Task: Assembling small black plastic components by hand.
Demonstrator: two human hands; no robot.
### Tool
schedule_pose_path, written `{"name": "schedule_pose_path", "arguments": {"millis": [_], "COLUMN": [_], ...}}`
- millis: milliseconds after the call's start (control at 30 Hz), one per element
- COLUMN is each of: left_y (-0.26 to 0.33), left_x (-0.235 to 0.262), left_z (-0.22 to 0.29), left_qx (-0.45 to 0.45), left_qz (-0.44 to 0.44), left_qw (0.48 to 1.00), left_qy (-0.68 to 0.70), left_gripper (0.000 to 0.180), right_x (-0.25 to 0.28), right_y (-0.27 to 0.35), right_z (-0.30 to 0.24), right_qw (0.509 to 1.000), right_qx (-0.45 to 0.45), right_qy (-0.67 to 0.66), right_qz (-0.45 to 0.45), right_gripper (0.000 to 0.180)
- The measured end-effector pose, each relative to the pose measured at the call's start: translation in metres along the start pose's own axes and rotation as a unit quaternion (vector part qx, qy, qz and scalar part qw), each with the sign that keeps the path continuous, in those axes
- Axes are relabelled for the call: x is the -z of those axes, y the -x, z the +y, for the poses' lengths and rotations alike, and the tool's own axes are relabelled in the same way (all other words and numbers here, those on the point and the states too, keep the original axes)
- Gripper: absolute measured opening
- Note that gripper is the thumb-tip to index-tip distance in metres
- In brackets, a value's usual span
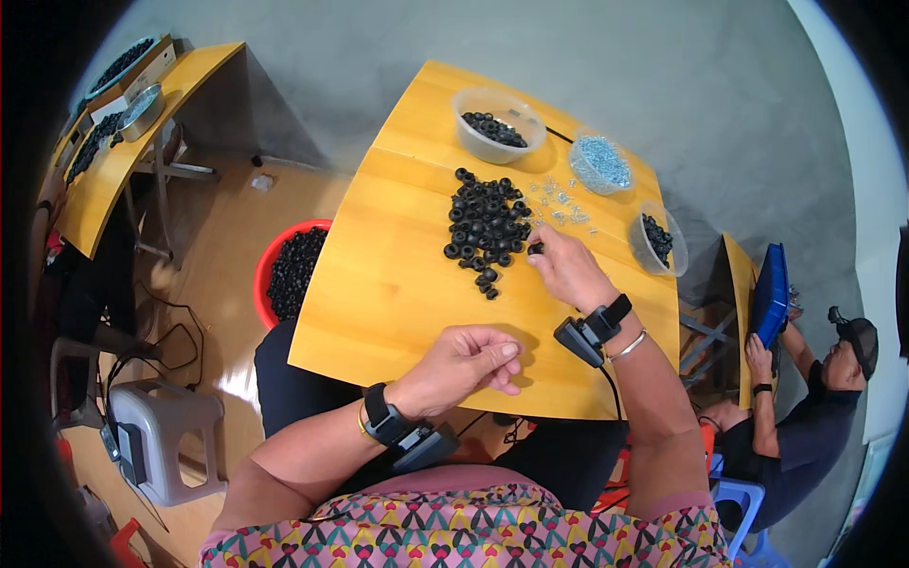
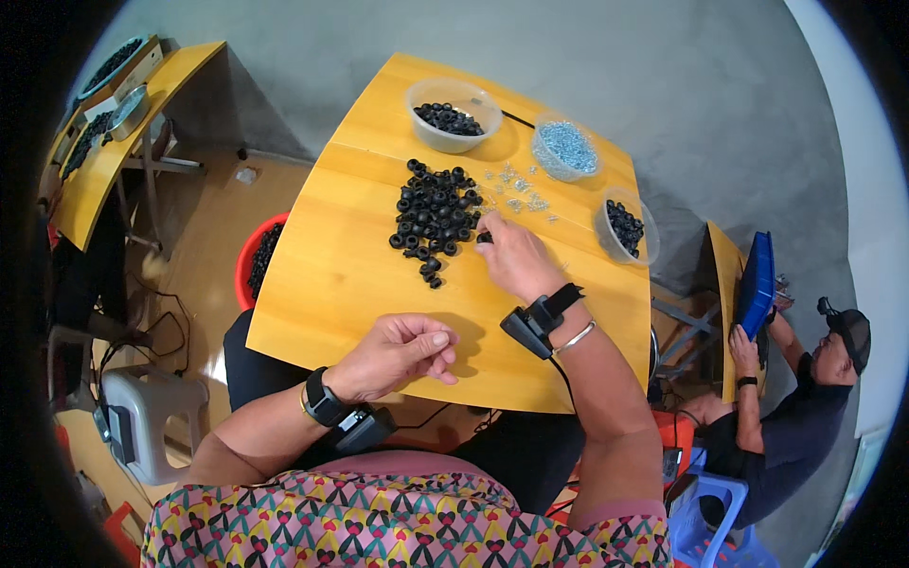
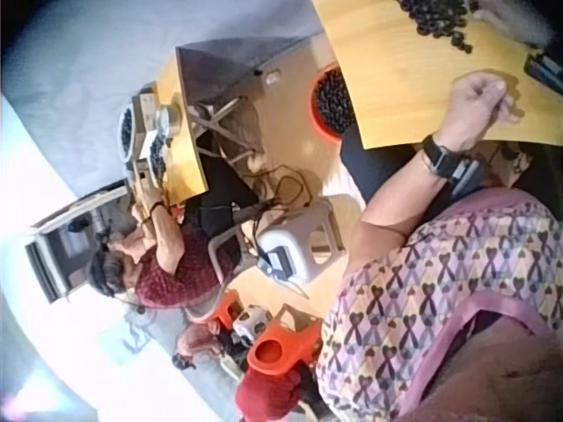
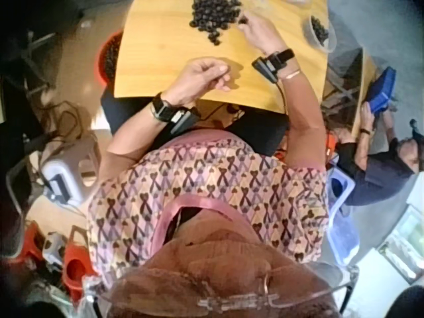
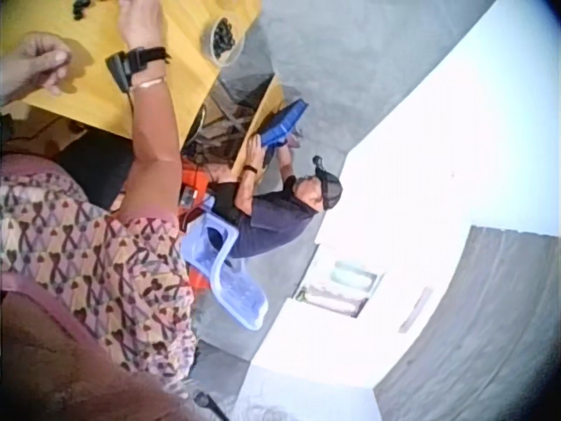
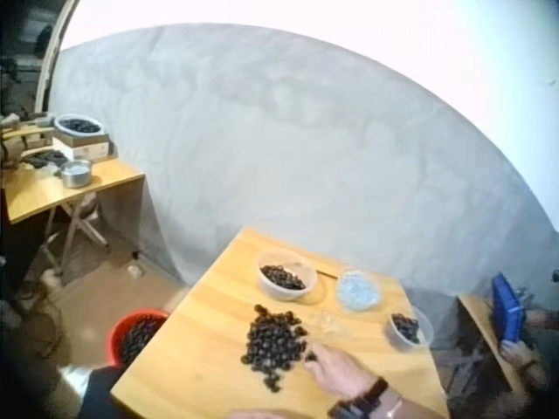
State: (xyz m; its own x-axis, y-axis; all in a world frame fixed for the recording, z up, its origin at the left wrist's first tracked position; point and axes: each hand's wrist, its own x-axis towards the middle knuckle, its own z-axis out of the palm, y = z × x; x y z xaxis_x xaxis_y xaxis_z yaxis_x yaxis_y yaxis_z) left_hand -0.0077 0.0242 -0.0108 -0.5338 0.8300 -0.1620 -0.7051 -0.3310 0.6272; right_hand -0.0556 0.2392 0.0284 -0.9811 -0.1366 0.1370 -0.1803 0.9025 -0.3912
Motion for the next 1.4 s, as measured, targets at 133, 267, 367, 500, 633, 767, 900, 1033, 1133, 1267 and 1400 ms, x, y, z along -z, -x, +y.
{"name": "schedule_pose_path", "arguments": {"millis": [133,267,367,500,633,767,900,1033,1133,1267,1400], "left_y": [-0.001,-0.002,-0.001,-0.001,-0.002,0.001,0.000,-0.001,0.002,0.001,0.000], "left_x": [0.003,0.004,0.003,0.003,0.004,0.005,0.008,0.008,0.006,0.009,0.013], "left_z": [-0.001,-0.002,-0.002,-0.002,-0.004,-0.002,-0.002,-0.002,-0.003,-0.001,-0.003], "left_qx": [-0.001,-0.005,-0.009,-0.014,-0.032,-0.056,-0.070,-0.076,-0.069,-0.045,-0.057], "left_qz": [-0.019,-0.021,-0.016,-0.017,-0.010,-0.028,-0.053,-0.063,-0.051,-0.052,-0.071], "left_qw": [1.000,1.000,1.000,1.000,0.999,0.997,0.994,0.994,0.995,0.996,0.994], "left_qy": [-0.002,-0.006,-0.007,0.005,0.020,0.039,0.062,0.056,0.044,0.055,0.057], "left_gripper": [0.018,0.019,0.020,0.021,0.021,0.023,0.024,0.023,0.021,0.017,0.014], "right_x": [-0.006,0.001,0.007,0.012,0.015,0.014,0.011,0.009,-0.003,-0.014,-0.008], "right_y": [0.003,0.017,0.032,0.053,0.070,0.079,0.085,0.086,0.089,0.093,0.094], "right_z": [-0.001,-0.017,-0.022,-0.020,-0.036,-0.057,-0.071,-0.081,-0.082,-0.090,-0.086], "right_qw": [0.998,0.994,0.996,0.976,0.915,0.916,0.927,0.979,0.979,0.975,0.973], "right_qx": [-0.008,-0.024,0.004,-0.080,-0.107,-0.064,-0.058,0.061,0.092,0.107,0.082], "right_qy": [0.041,0.044,0.006,-0.203,-0.384,-0.391,-0.368,-0.192,-0.173,-0.175,-0.204], "right_qz": [-0.046,-0.099,-0.092,-0.022,-0.057,-0.064,-0.040,0.027,0.055,0.085,0.073], "right_gripper": [0.019,0.017,0.016,0.014,0.019,0.020,0.020,0.024,0.027,0.027,0.026]}}
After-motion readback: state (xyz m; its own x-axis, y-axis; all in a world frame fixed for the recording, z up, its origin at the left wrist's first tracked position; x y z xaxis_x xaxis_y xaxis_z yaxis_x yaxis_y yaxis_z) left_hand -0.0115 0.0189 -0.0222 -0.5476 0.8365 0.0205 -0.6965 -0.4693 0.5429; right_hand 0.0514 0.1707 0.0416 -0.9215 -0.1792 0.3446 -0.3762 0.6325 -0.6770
